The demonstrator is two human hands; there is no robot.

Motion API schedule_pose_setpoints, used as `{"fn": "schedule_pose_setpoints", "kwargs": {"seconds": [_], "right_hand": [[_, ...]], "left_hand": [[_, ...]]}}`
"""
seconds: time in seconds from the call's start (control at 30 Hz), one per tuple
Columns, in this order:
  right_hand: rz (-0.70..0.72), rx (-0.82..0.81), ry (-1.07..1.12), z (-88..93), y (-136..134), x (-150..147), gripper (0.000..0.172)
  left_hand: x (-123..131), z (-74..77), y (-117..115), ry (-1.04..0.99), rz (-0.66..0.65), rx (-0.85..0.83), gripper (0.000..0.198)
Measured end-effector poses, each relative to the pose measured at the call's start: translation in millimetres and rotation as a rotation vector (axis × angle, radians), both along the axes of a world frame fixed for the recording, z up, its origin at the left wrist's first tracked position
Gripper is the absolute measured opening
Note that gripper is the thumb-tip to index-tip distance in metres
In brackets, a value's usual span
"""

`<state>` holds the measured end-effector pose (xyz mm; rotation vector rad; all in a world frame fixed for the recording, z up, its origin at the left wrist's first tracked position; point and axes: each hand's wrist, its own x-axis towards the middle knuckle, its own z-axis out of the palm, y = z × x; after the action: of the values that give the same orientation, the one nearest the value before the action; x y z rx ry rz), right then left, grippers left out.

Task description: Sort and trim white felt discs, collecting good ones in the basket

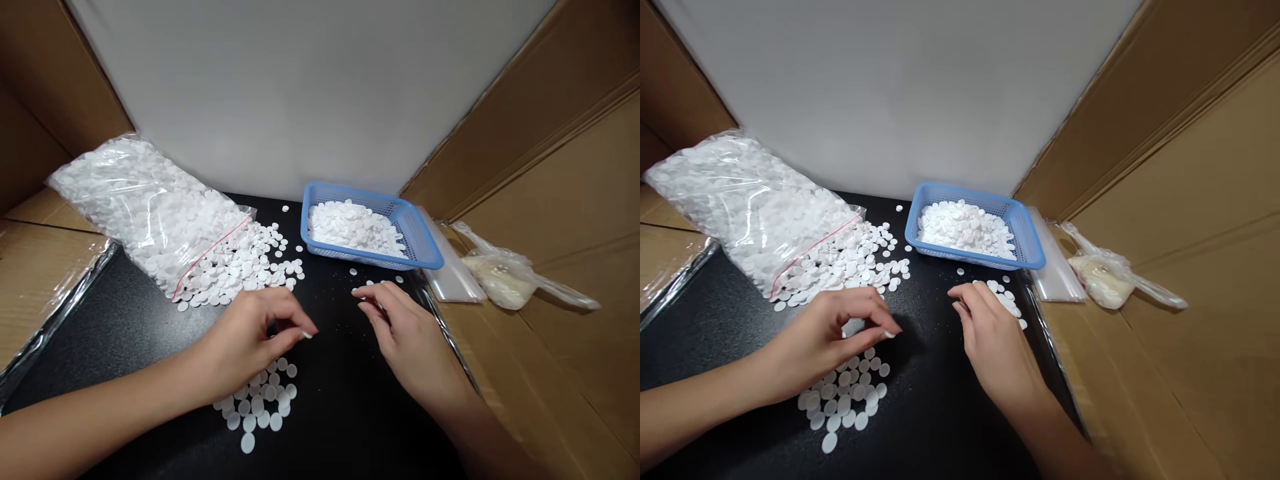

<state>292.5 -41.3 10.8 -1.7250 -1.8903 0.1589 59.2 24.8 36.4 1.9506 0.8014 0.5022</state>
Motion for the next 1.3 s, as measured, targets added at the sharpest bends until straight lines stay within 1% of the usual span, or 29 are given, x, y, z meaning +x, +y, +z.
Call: {"fn": "schedule_pose_setpoints", "kwargs": {"seconds": [0.1,0.2,0.27,0.33,0.43,0.53,0.63,0.77,0.87,0.93,0.97,1.03,1.07,1.1,1.13,1.2,1.23,1.3], "right_hand": [[0.046,-0.067,0.024,-9.9,2,-3,0.021],[0.085,-0.146,0.050,-20.1,2,-12,0.020],[0.118,-0.154,0.066,-26.5,1,-19,0.031],[0.158,-0.141,0.080,-32.3,1,-25,0.043],[0.205,-0.092,0.084,-39.6,1,-29,0.050],[0.223,-0.044,0.062,-45.3,3,-30,0.051],[0.213,0.000,0.021,-50.9,5,-30,0.050],[0.177,0.052,-0.036,-62.3,6,-30,0.047],[0.146,0.064,-0.100,-69.7,8,-28,0.045],[0.122,0.077,-0.152,-68.3,9,-27,0.043],[0.106,0.092,-0.172,-64.8,9,-28,0.041],[0.103,0.137,-0.174,-52.8,6,-34,0.040],[0.127,0.163,-0.146,-45.3,3,-40,0.039],[0.180,0.188,-0.096,-37.6,0,-46,0.036],[0.261,0.210,-0.024,-30.5,-5,-54,0.032],[0.424,0.208,0.134,-19.5,-14,-70,0.016],[0.481,0.197,0.205,-16.1,-18,-76,0.012],[0.546,0.181,0.300,-12.6,-22,-82,0.020]], "left_hand": [[-24,-1.4,-9,0.142,-0.009,-0.143,0.016],[-44,-4.8,-15,0.161,0.012,-0.183,0.017],[-53,-8.9,-17,0.130,0.052,-0.111,0.015],[-58,-14.4,-16,0.066,0.110,0.047,0.015],[-61,-21.8,-17,-0.059,0.166,0.308,0.030],[-63,-24.4,-21,-0.115,0.161,0.463,0.043],[-64,-23.4,-23,-0.115,0.155,0.507,0.046],[-63,-22.0,-25,-0.087,0.183,0.434,0.039],[-63,-22.7,-25,-0.091,0.182,0.441,0.039],[-64,-24.1,-24,-0.089,0.171,0.481,0.041],[-64,-25.1,-24,-0.087,0.164,0.498,0.042],[-63,-27.5,-24,-0.076,0.151,0.504,0.044],[-61,-28.8,-26,-0.068,0.144,0.486,0.046],[-59,-30.2,-28,-0.063,0.127,0.456,0.047],[-56,-31.6,-31,-0.063,0.095,0.417,0.048],[-50,-33.6,-39,-0.066,0.009,0.325,0.048],[-46,-34.1,-43,-0.067,-0.028,0.273,0.048],[-42,-33.8,-49,-0.059,-0.050,0.149,0.045]]}}
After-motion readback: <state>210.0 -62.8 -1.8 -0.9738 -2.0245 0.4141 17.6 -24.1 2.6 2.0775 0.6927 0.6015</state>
